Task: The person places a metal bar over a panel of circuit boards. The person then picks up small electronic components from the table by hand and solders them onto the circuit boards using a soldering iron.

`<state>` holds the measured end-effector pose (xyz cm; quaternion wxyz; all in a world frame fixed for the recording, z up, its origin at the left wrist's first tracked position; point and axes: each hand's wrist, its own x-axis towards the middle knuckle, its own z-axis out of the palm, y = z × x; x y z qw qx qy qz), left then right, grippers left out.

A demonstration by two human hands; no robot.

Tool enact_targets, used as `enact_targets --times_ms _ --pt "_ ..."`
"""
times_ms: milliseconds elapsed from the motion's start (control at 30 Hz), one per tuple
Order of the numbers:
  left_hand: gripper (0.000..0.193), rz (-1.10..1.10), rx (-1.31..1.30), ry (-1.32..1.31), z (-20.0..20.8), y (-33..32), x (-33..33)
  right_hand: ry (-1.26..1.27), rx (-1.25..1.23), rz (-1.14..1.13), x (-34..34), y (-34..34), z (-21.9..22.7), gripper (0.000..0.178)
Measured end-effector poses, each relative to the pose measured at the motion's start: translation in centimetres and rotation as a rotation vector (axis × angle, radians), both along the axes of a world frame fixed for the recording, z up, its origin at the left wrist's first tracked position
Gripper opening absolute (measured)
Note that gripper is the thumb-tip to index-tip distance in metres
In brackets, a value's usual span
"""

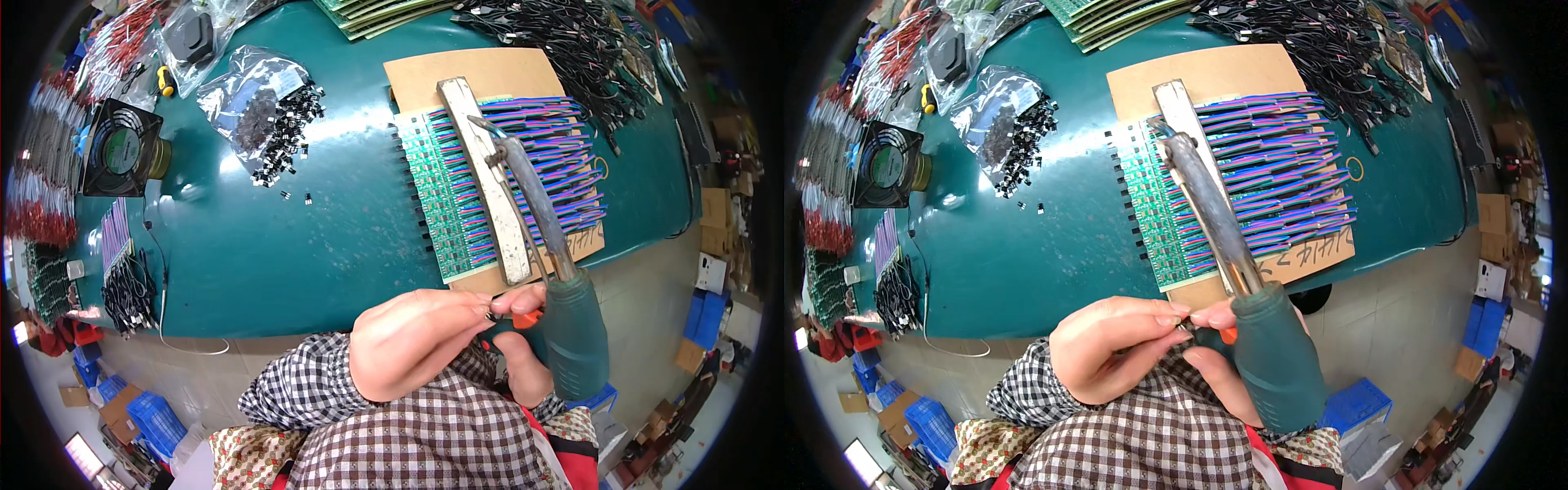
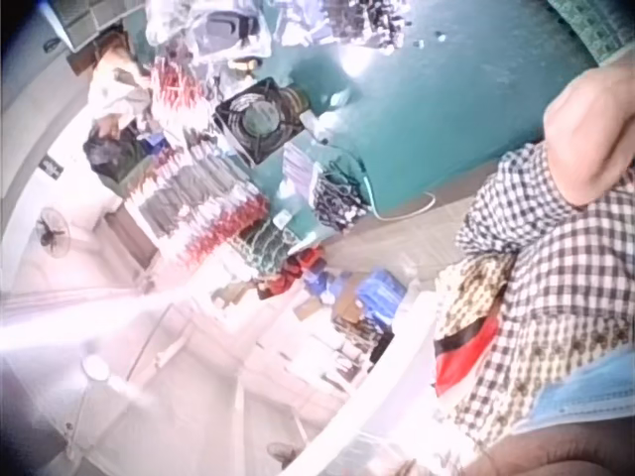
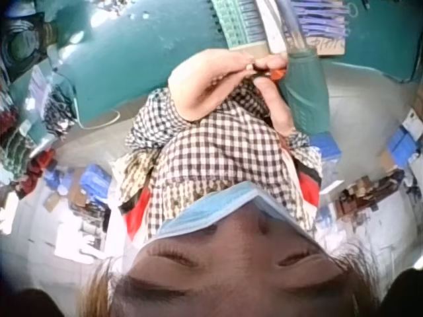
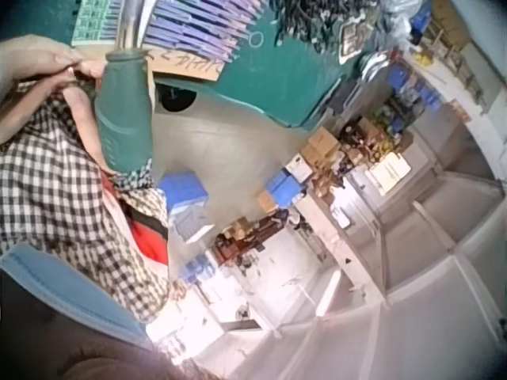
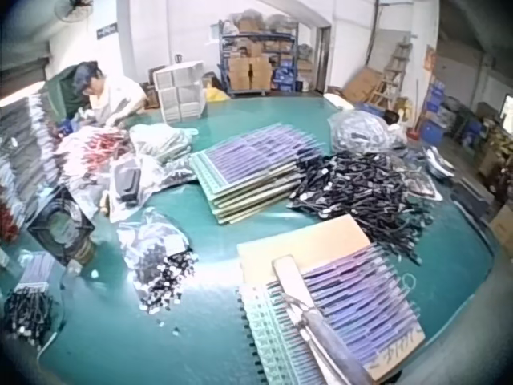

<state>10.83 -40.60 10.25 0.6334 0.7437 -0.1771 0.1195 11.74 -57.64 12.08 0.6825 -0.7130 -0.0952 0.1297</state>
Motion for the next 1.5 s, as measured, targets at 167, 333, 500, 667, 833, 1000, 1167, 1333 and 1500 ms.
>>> enact_targets --times_ms 167,333,500,667,833,1000,1167,1333,1500 --pt "0.027 0.061 0.227 -0.183 -0.3 -0.3 -0.4 0.164 -0.076 0.042 0.0 0.2 0.7 0.027" --pt "0.025 0.004 0.168 -0.163 0.1 -0.1 -0.6 0.024 -0.017 -0.111 -0.4 0.3 -0.5 0.024" --pt "0.021 -0.064 -0.068 0.349 1.0 0.7 -0.8 0.048 -0.136 -0.062 -0.2 -0.1 0.1 0.022" --pt "0.017 -0.156 -0.123 0.564 0.9 0.8 -1.2 -0.162 -0.421 0.05 -0.1 -0.5 -0.1 0.024" --pt "0.015 -0.121 -0.047 0.557 1.0 1.4 -1.2 -0.211 -0.517 0.201 0.5 -0.7 0.3 0.026" --pt "0.012 0.274 -0.432 0.838 -1.9 0.8 -0.6 0.101 -0.046 -0.009 -1.7 -2.4 -0.2 0.027" --pt "0.013 0.191 -0.53 0.929 -2.8 0.9 0.3 0.347 0.027 -0.207 -3.5 -2.3 -0.1 0.051" --pt "0.013 0.164 -0.628 0.99 -2.7 0.7 0.8 0.376 -0.025 -0.245 -4.4 -2.8 -0.4 0.056" --pt "0.013 0.184 -0.642 0.991 -3.0 0.5 0.6 0.43 -0.059 -0.209 -5.5 -3.5 0.0 0.053"
